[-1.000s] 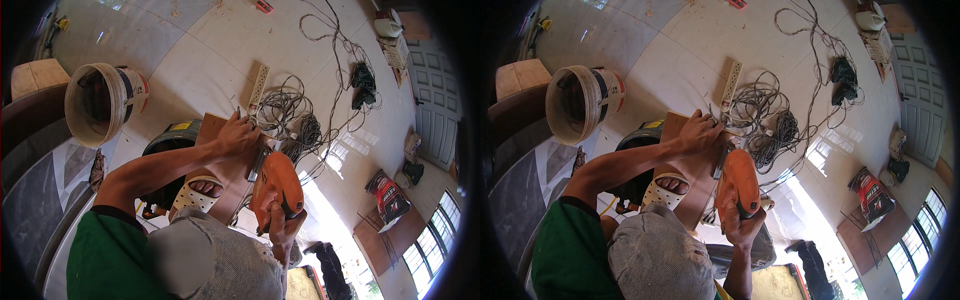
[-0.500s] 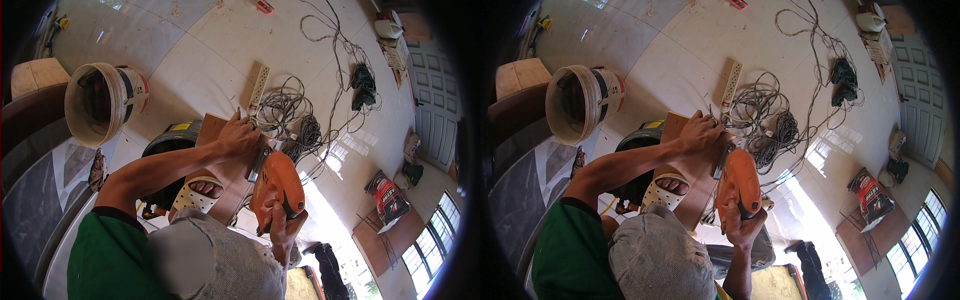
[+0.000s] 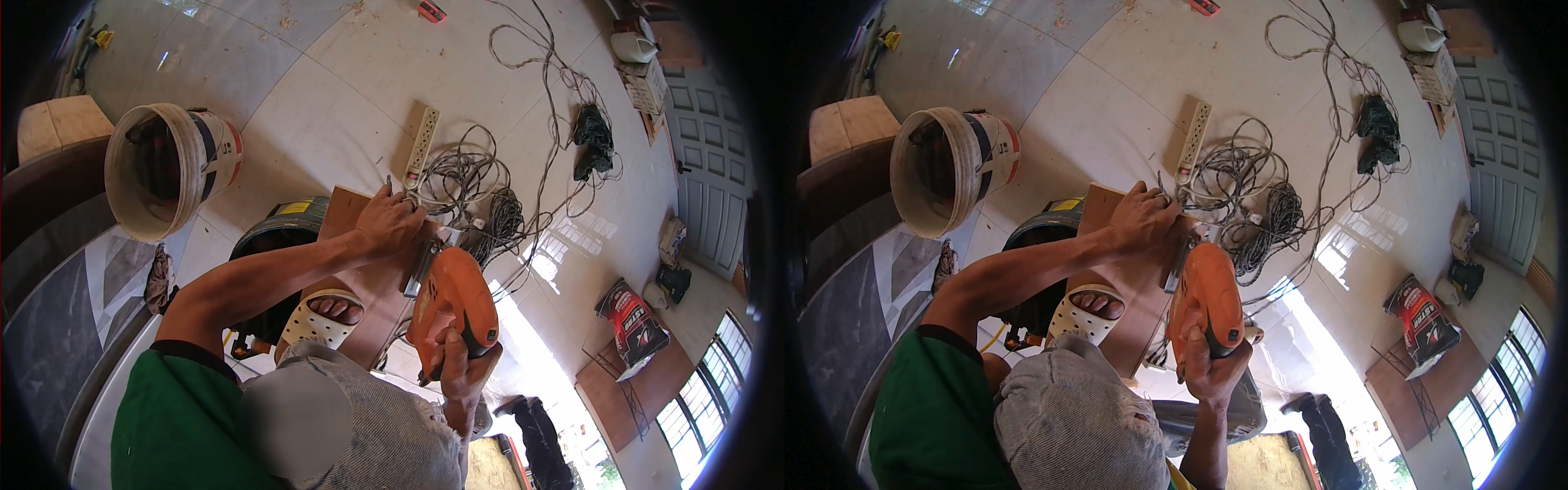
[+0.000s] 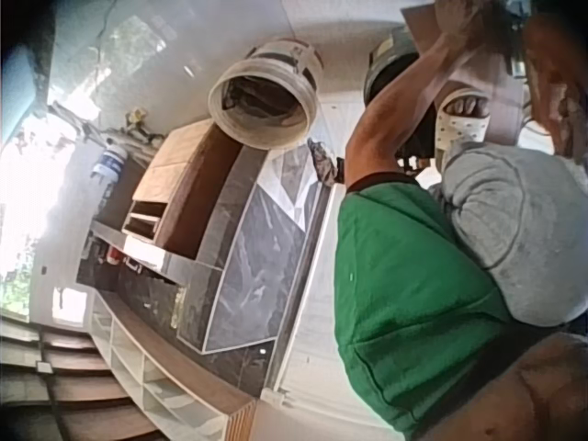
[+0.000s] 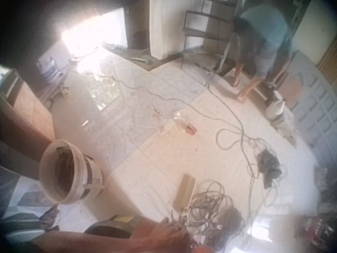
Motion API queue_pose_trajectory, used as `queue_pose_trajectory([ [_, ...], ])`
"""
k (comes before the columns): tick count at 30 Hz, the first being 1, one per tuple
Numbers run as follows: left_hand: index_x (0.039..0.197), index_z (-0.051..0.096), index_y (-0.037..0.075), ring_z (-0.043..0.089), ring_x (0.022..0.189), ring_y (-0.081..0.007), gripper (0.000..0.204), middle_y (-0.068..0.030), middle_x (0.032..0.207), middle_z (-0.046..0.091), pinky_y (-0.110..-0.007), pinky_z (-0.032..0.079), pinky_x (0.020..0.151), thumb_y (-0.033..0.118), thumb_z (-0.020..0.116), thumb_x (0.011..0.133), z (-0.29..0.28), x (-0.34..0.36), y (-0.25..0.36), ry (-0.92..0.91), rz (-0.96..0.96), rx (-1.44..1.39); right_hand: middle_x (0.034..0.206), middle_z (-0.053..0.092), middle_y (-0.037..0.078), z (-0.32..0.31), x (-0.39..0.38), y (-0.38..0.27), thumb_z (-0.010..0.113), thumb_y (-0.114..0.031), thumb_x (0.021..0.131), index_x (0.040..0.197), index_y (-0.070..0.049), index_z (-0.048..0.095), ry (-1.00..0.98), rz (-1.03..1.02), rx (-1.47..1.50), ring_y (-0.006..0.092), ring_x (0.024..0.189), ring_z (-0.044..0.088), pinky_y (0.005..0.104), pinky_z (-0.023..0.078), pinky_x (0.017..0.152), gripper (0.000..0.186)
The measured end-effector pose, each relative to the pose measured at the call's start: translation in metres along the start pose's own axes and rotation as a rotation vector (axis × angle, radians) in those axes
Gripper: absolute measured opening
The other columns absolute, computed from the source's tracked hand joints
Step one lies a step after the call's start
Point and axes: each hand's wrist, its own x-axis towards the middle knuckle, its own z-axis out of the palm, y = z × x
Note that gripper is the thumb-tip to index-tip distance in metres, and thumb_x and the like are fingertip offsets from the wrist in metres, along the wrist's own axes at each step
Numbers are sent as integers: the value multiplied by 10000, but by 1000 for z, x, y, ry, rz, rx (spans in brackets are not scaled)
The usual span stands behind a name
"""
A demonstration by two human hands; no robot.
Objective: The person cuts a wooden board using a jigsaw, then picks up and holds the cut piece of wood.
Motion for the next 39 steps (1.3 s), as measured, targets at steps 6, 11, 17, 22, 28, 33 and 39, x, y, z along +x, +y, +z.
queue_pose_trajectory([
  [6,841,616,77,660,844,-326,399,-128,736,669,-465,430,832,445,589,993,-2,0,1,-7,-11,-8,679,651,66,-1,1,6,669,-226,932,993,39,633,-33,-57,7,106,458,582,257,449,432,274],
  [11,834,602,73,664,839,-334,420,-136,723,666,-467,432,817,462,590,991,-1,1,0,-6,-23,-34,582,614,25,2,2,-6,657,-176,900,835,-2,646,10,15,39,111,486,600,283,469,479,186],
  [17,821,600,67,666,811,-350,440,-146,731,672,-463,438,798,472,587,992,-1,1,0,21,-18,-43,588,614,32,4,1,-10,651,-160,904,857,8,642,5,26,59,112,493,602,275,471,483,175],
  [22,799,603,66,671,802,-355,452,-158,740,675,-464,447,785,474,583,994,-2,1,1,-9,-36,-35,657,643,54,2,3,0,666,-225,928,974,30,634,-26,-51,24,107,464,583,256,452,433,261],
  [28,797,609,67,671,805,-361,452,-164,746,674,-471,451,784,472,581,997,-1,3,2,4,-50,-29,642,639,51,1,3,3,669,-230,931,962,29,638,-9,-47,43,105,462,583,254,447,433,263],
  [33,804,611,66,669,809,-369,448,-162,753,678,-477,451,785,473,589,992,-1,2,2,-1,-59,-50,640,639,53,2,5,5,671,-234,934,969,33,640,14,-101,6,105,463,583,255,449,434,272],
  [39,798,612,69,671,808,-362,445,-160,750,679,-474,452,775,475,608,979,-1,2,3,23,-67,-53,704,661,47,1,2,-1,686,-195,895,899,10,644,23,28,51,122,589,635,291,502,562,210],
])
